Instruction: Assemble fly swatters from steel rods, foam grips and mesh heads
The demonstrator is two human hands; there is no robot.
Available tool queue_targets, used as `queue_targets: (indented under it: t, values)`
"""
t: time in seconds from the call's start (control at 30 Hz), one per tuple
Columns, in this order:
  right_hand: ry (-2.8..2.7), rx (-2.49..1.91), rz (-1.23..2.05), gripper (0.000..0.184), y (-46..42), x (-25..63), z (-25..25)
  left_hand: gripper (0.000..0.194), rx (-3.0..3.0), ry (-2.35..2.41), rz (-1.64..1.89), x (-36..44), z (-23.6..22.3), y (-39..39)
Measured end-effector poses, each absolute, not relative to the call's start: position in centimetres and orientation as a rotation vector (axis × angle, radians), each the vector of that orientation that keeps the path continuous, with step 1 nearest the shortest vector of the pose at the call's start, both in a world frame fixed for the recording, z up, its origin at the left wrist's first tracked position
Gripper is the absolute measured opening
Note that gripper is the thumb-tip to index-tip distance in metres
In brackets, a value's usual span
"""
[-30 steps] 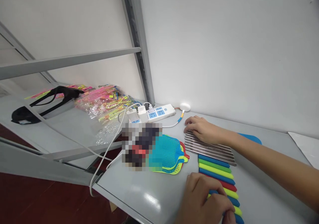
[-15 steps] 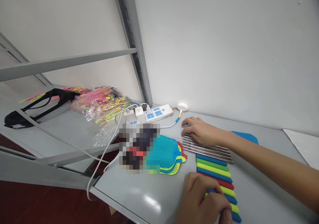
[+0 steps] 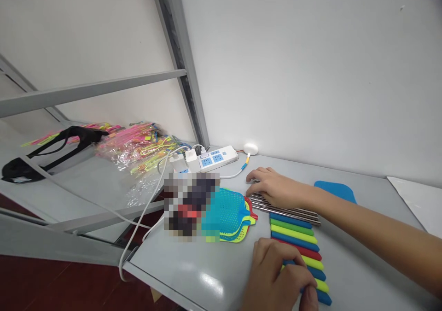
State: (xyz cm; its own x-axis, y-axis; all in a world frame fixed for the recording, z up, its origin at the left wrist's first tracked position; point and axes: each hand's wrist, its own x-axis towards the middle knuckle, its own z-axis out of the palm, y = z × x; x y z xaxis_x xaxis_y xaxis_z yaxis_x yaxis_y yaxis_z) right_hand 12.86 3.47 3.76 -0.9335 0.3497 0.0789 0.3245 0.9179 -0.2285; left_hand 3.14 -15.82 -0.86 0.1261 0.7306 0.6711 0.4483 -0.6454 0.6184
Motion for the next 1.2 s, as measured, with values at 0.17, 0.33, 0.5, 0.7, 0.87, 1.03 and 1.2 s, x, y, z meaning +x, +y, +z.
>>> queue_targets:
  t: [0.17, 0.33, 0.5, 0.7, 0.87, 1.03, 1.2]
  values:
    - [-2.972, -0.52, 0.376, 0.043, 2.9, 13.1, 3.9, 0.028, 2.155, 1.149, 1.526, 3.1, -0.9, -15.7]
    - [-2.953, -0.514, 0.377, 0.042, 2.8, 13.3, 3.8, 0.028, 2.133, 1.142, 1.545, 3.2, -0.9, -15.7]
    - [-2.955, -0.527, 0.41, 0.043, 2.5, 13.2, 4.1, 0.027, 2.114, 1.153, 1.6, 3.6, -1.1, -15.7]
    - [-2.96, -0.528, 0.388, 0.041, 2.2, 13.6, 4.2, 0.025, 2.195, 1.22, 1.635, 2.5, 0.0, -15.9]
    - [-2.887, -0.646, 0.394, 0.038, 2.4, 14.6, 4.1, 0.024, 2.45, 1.545, 1.449, -1.6, 1.8, -15.9]
    - [-2.758, -0.863, 0.443, 0.039, 2.4, 17.1, 4.2, 0.023, 2.429, 1.954, 1.023, -4.0, 3.3, -14.3]
    - [-2.443, -1.227, 0.473, 0.047, -1.2, 22.2, 2.9, 0.047, 2.397, 2.104, 0.365, -3.2, 4.8, -10.3]
